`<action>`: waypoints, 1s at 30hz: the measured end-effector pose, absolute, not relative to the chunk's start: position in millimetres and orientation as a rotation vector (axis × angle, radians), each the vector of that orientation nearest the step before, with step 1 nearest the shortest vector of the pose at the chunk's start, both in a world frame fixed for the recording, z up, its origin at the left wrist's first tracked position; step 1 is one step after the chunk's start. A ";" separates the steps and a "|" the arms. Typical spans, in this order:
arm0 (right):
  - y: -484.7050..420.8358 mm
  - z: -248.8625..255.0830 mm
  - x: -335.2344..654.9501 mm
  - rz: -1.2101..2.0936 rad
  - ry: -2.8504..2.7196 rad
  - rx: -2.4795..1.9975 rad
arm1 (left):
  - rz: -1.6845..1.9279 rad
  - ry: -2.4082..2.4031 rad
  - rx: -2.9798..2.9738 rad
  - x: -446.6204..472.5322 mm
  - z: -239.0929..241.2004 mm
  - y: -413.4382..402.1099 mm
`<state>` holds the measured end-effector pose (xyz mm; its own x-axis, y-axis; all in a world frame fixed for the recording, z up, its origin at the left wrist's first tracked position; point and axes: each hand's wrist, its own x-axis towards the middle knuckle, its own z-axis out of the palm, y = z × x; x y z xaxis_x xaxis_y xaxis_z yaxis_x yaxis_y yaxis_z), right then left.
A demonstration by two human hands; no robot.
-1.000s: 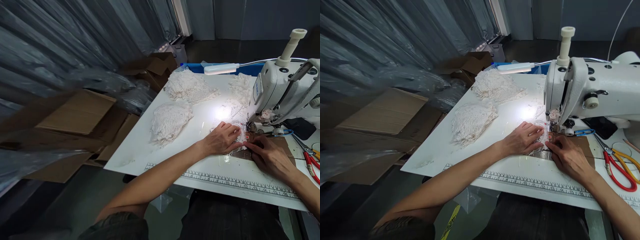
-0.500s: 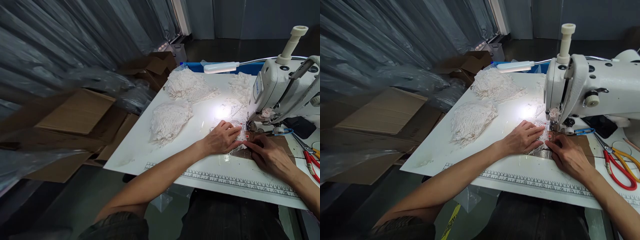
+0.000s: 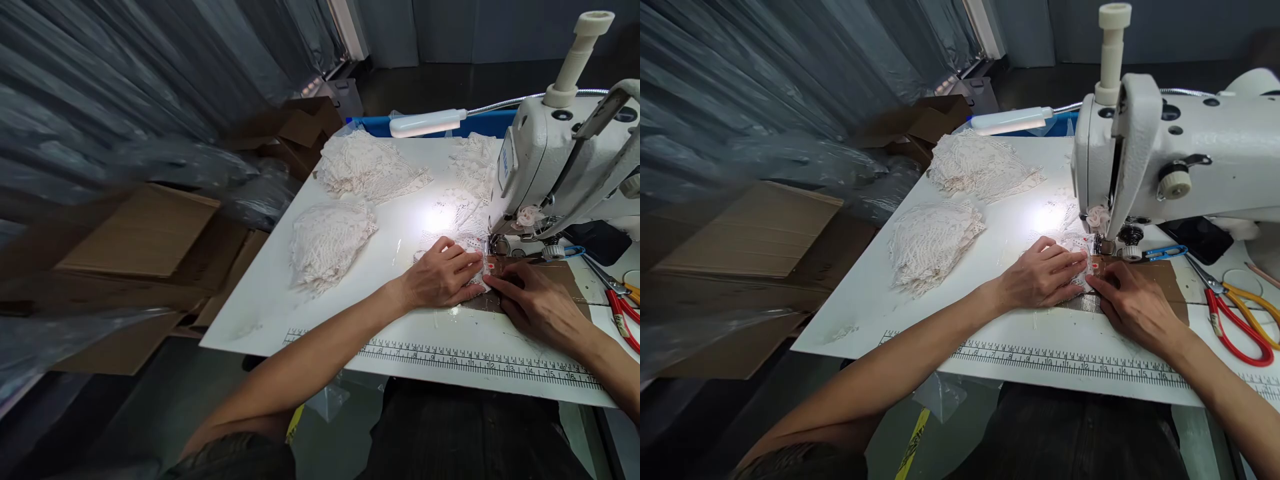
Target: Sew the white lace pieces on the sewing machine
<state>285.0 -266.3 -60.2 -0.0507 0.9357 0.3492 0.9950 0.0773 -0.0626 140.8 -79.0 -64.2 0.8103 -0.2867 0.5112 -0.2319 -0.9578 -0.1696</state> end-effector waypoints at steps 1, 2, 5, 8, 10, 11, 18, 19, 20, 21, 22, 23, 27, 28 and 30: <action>-266.2 -60.4 284.7 -0.288 -2.061 -1.922 | -0.820 0.418 -2.894 140.9 -64.4 -79.3; -266.2 -60.6 284.5 -0.295 -2.061 -1.913 | -0.809 0.410 -2.901 141.2 -64.5 -79.9; -266.4 -60.5 284.9 -0.303 -2.055 -1.901 | -0.824 0.329 -2.947 142.0 -63.7 -83.5; -267.0 -60.9 288.6 -0.201 -2.007 -1.884 | -0.849 0.251 -2.959 142.5 -62.1 -87.9; -267.1 -62.3 292.7 -0.135 -1.956 -1.869 | -0.836 0.238 -2.949 142.3 -61.2 -89.9; -267.1 -63.3 294.8 -0.129 -1.943 -1.863 | -0.822 0.236 -2.951 142.1 -60.9 -90.5; -266.8 -66.1 300.6 -0.258 -2.083 -1.834 | -0.761 0.230 -2.972 140.5 -60.3 -90.9; -266.8 -65.6 300.3 -0.262 -2.090 -1.824 | -0.767 0.235 -2.969 140.5 -60.2 -90.9; -266.7 -65.0 300.1 -0.267 -2.092 -1.815 | -0.769 0.239 -2.967 140.5 -60.2 -90.9; -266.5 -64.6 299.8 -0.270 -2.093 -1.807 | -0.768 0.239 -2.964 140.5 -60.2 -90.9; -266.3 -64.4 299.7 -0.269 -2.091 -1.808 | -0.766 0.238 -2.963 140.6 -60.2 -90.9; -266.1 -64.5 299.8 -0.268 -2.088 -1.810 | -0.765 0.237 -2.962 140.7 -60.4 -90.9; -265.0 -67.5 302.2 -0.317 -2.103 -1.830 | -0.805 0.248 -2.966 140.9 -62.0 -90.8; -264.9 -68.5 303.0 -0.339 -2.125 -1.838 | -0.815 0.247 -2.968 140.8 -62.5 -90.9; -264.9 -69.7 304.4 -0.362 -2.172 -1.853 | -0.831 0.244 -2.971 140.7 -63.5 -91.2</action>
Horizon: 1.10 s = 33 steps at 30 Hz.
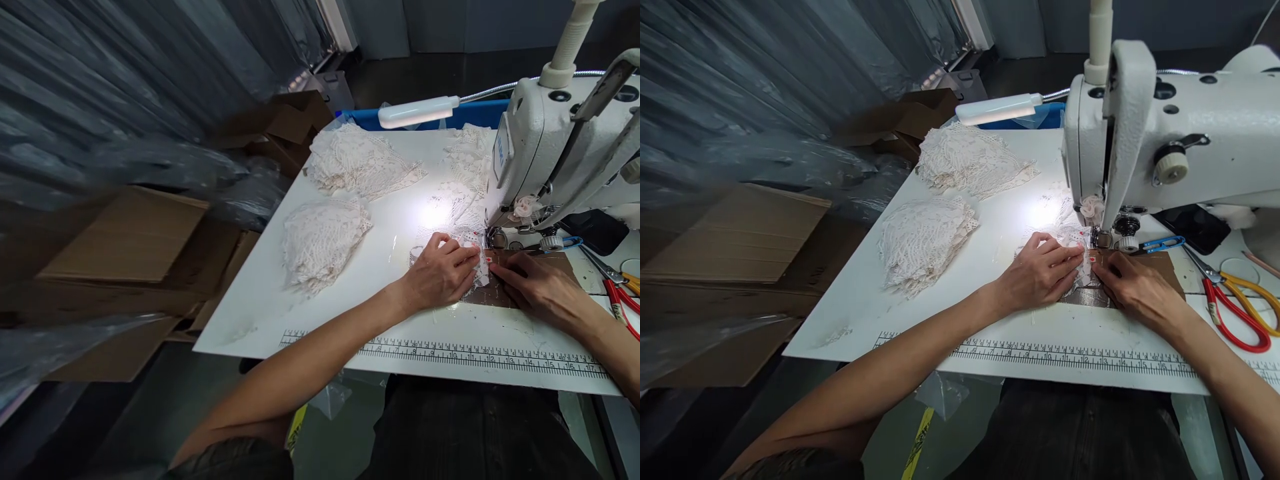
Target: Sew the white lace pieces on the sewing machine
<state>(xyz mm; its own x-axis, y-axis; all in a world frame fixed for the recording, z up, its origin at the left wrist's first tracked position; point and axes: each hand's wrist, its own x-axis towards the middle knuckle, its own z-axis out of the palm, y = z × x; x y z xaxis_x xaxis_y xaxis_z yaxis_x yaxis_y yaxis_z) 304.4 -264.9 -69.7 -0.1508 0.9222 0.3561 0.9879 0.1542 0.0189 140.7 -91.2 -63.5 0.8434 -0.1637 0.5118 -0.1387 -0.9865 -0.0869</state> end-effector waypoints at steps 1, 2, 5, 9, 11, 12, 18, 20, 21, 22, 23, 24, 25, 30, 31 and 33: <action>-265.0 -69.8 304.6 -0.362 -2.183 -1.856 | -0.837 0.242 -2.972 140.6 -64.0 -91.4; -265.2 -69.3 304.4 -0.355 -2.182 -1.858 | -0.839 0.240 -2.971 140.4 -64.3 -91.6; -266.1 -65.4 301.8 -0.315 -2.153 -1.846 | -0.828 0.231 -2.970 139.9 -64.6 -92.2; -266.8 -59.8 297.6 -0.246 -2.162 -1.794 | -0.791 0.224 -2.971 139.5 -64.0 -92.2; -266.5 -59.9 297.9 -0.241 -2.143 -1.798 | -0.784 0.229 -2.976 139.5 -63.9 -91.8; -266.3 -60.8 298.9 -0.255 -2.132 -1.813 | -0.783 0.231 -2.980 139.5 -64.0 -91.7; -266.3 -68.0 307.3 -0.368 -2.208 -1.814 | -0.721 0.218 -3.013 139.6 -64.6 -91.5; -266.8 -67.7 307.4 -0.358 -2.221 -1.829 | -0.713 0.216 -3.014 139.5 -64.4 -91.7; -267.1 -67.0 306.8 -0.349 -2.219 -1.838 | -0.712 0.218 -3.013 139.4 -64.2 -91.8; -267.2 -66.1 306.0 -0.339 -2.212 -1.848 | -0.711 0.220 -3.011 139.4 -64.1 -91.9; -267.3 -65.2 305.0 -0.330 -2.201 -1.856 | -0.712 0.222 -3.009 139.3 -64.0 -91.9; -267.4 -64.3 304.2 -0.321 -2.188 -1.855 | -0.716 0.222 -3.006 139.3 -64.0 -91.9; -267.4 -63.7 303.6 -0.310 -2.178 -1.846 | -0.722 0.221 -3.004 139.3 -64.1 -91.9; -268.0 -66.3 305.0 -0.275 -2.124 -1.823 | -0.768 0.230 -2.997 139.4 -64.9 -91.5; -268.4 -67.8 305.5 -0.284 -2.126 -1.842 | -0.763 0.230 -3.000 139.4 -65.0 -91.4; -269.4 -70.2 305.7 -0.324 -2.137 -1.865 | -0.755 0.229 -3.008 139.4 -65.2 -91.2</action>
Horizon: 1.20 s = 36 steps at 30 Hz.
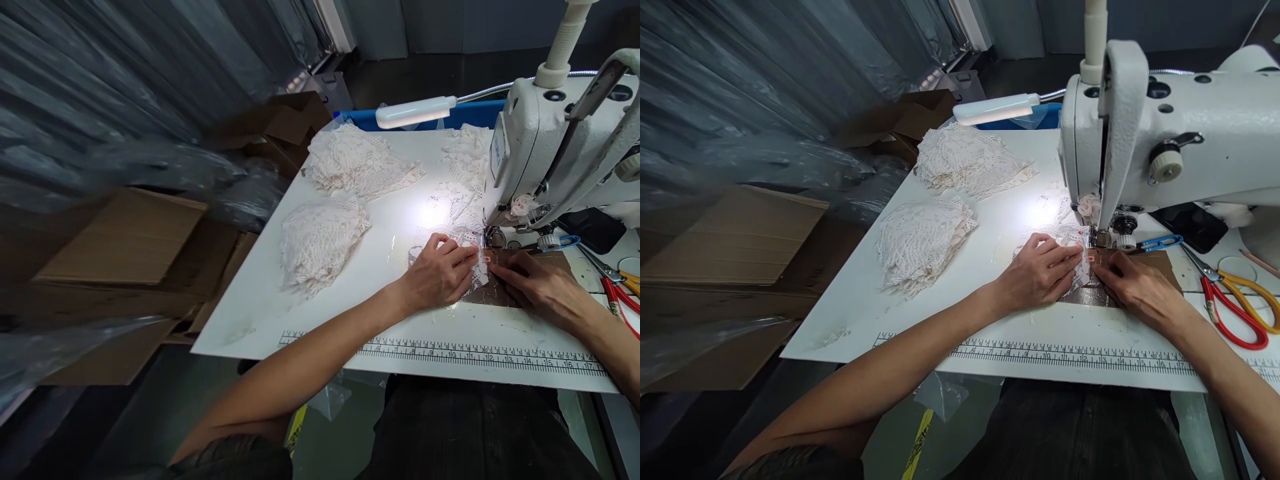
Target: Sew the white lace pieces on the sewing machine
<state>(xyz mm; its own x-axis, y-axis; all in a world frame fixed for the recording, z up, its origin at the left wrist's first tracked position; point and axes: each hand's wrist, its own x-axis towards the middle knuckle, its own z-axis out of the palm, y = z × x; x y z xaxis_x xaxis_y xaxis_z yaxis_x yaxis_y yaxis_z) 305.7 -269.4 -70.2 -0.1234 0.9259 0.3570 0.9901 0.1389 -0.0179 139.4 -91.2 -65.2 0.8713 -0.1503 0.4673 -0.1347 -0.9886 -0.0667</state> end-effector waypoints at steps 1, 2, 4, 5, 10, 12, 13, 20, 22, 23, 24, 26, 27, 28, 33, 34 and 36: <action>-270.1 -70.7 305.4 -0.337 -2.147 -1.857 | -0.760 0.231 -3.009 139.4 -65.2 -91.1; -270.8 -70.6 304.7 -0.340 -2.152 -1.840 | -0.768 0.235 -3.010 139.4 -65.2 -91.1; -271.8 -68.2 302.7 -0.314 -2.150 -1.788 | -0.767 0.236 -3.014 139.2 -65.2 -91.0; -272.0 -66.0 301.7 -0.289 -2.154 -1.763 | -0.757 0.233 -3.019 139.0 -65.2 -91.0; -269.4 -54.0 298.1 -0.235 -2.174 -1.742 | -0.720 0.223 -3.025 139.1 -64.7 -91.2; -267.9 -52.1 297.1 -0.248 -2.172 -1.748 | -0.754 0.234 -3.009 139.6 -64.4 -91.3; -267.3 -52.1 296.6 -0.257 -2.176 -1.746 | -0.777 0.242 -2.999 139.8 -64.2 -91.5; -266.9 -56.9 297.6 -0.255 -2.115 -1.807 | -0.822 0.260 -2.959 141.6 -63.9 -91.8; -267.2 -55.8 296.9 -0.257 -2.107 -1.825 | -0.810 0.256 -2.961 141.7 -64.3 -91.8; -267.4 -54.7 295.8 -0.248 -2.122 -1.820 | -0.804 0.255 -2.965 141.7 -64.5 -91.8; -267.5 -53.4 294.1 -0.229 -2.149 -1.802 | -0.795 0.251 -2.971 141.7 -64.8 -91.8; -267.5 -50.7 289.9 -0.169 -2.217 -1.739 | -0.781 0.247 -2.982 141.7 -65.2 -91.7; -267.2 -49.7 287.8 -0.148 -2.244 -1.714 | -0.782 0.249 -2.984 141.7 -65.2 -91.7; -266.7 -49.2 286.2 -0.148 -2.257 -1.705 | -0.792 0.254 -2.984 141.7 -65.3 -91.7; -262.5 -51.1 288.0 -0.340 -2.154 -1.765 | -0.833 0.268 -2.968 141.6 -64.9 -91.6; -262.2 -52.1 289.8 -0.340 -2.135 -1.758 | -0.827 0.265 -2.969 141.6 -64.9 -91.6; -262.1 -54.9 293.7 -0.310 -2.105 -1.764 | -0.810 0.260 -2.978 141.5 -65.0 -91.4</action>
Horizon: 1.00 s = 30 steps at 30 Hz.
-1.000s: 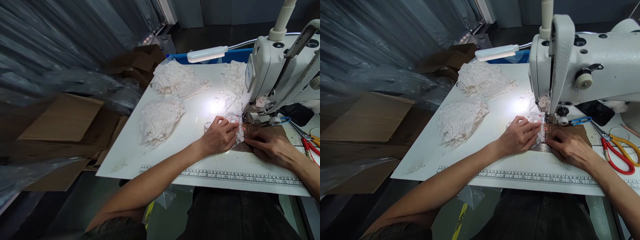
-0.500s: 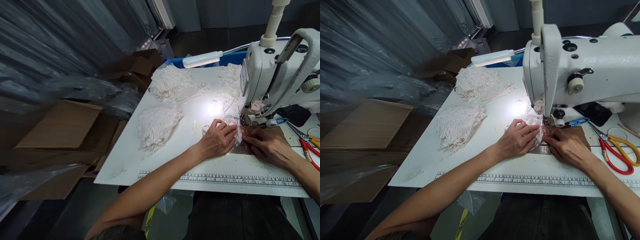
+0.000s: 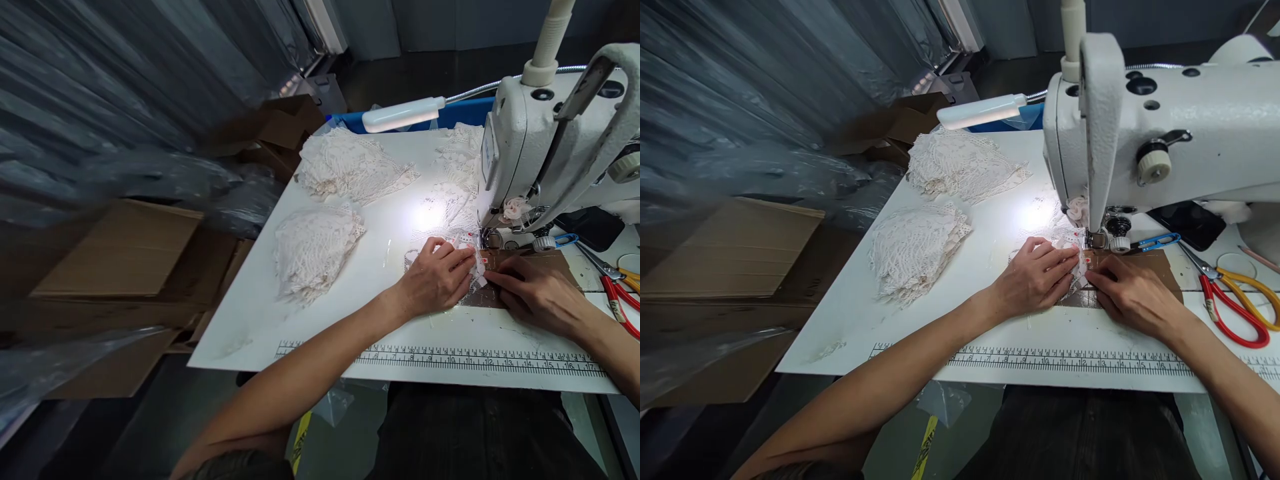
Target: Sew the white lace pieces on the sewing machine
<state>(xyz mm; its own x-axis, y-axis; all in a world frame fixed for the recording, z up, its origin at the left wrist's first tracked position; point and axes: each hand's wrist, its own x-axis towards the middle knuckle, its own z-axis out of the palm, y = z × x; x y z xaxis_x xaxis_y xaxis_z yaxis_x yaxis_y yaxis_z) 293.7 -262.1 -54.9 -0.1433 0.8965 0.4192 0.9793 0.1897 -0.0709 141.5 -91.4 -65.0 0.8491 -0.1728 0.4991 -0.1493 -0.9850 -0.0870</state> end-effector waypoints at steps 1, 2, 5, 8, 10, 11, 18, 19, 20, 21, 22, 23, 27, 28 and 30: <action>-262.3 -56.6 295.5 -0.307 -2.089 -1.784 | -0.804 0.258 -2.982 141.5 -65.1 -91.3; -262.4 -58.4 297.2 -0.321 -2.080 -1.807 | -0.799 0.256 -2.985 141.5 -65.2 -91.3; -262.0 -62.8 300.2 -0.437 -2.103 -1.859 | -0.792 0.254 -2.989 141.5 -65.4 -91.2; -261.9 -61.9 299.9 -0.470 -2.173 -1.861 | -0.790 0.252 -2.987 141.3 -65.2 -91.4; -262.5 -58.8 298.7 -0.425 -2.195 -1.854 | -0.796 0.256 -2.981 141.2 -64.9 -91.7; -263.0 -57.2 298.2 -0.399 -2.196 -1.847 | -0.801 0.256 -2.977 141.2 -64.7 -91.8; -262.3 -55.6 293.8 -0.359 -2.189 -1.800 | -0.819 0.275 -2.957 141.4 -64.0 -91.5; -261.7 -55.6 292.6 -0.364 -2.185 -1.820 | -0.819 0.276 -2.955 141.5 -63.9 -91.3; -261.0 -55.4 291.3 -0.367 -2.178 -1.838 | -0.817 0.276 -2.952 141.5 -63.9 -91.2; -260.5 -54.9 290.0 -0.370 -2.167 -1.852 | -0.813 0.275 -2.949 141.6 -63.7 -91.2; -260.0 -54.1 288.7 -0.371 -2.155 -1.857 | -0.808 0.272 -2.945 141.8 -63.6 -91.3; -259.7 -53.2 287.6 -0.370 -2.145 -1.857 | -0.801 0.268 -2.943 142.0 -63.4 -91.4; -259.5 -51.2 286.1 -0.353 -2.106 -1.845 | -0.779 0.264 -2.940 142.9 -62.5 -91.6; -259.6 -51.4 286.5 -0.343 -2.100 -1.839 | -0.785 0.269 -2.941 143.1 -62.5 -91.4; -260.1 -52.5 287.6 -0.322 -2.091 -1.832 | -0.798 0.283 -2.948 143.1 -62.5 -90.6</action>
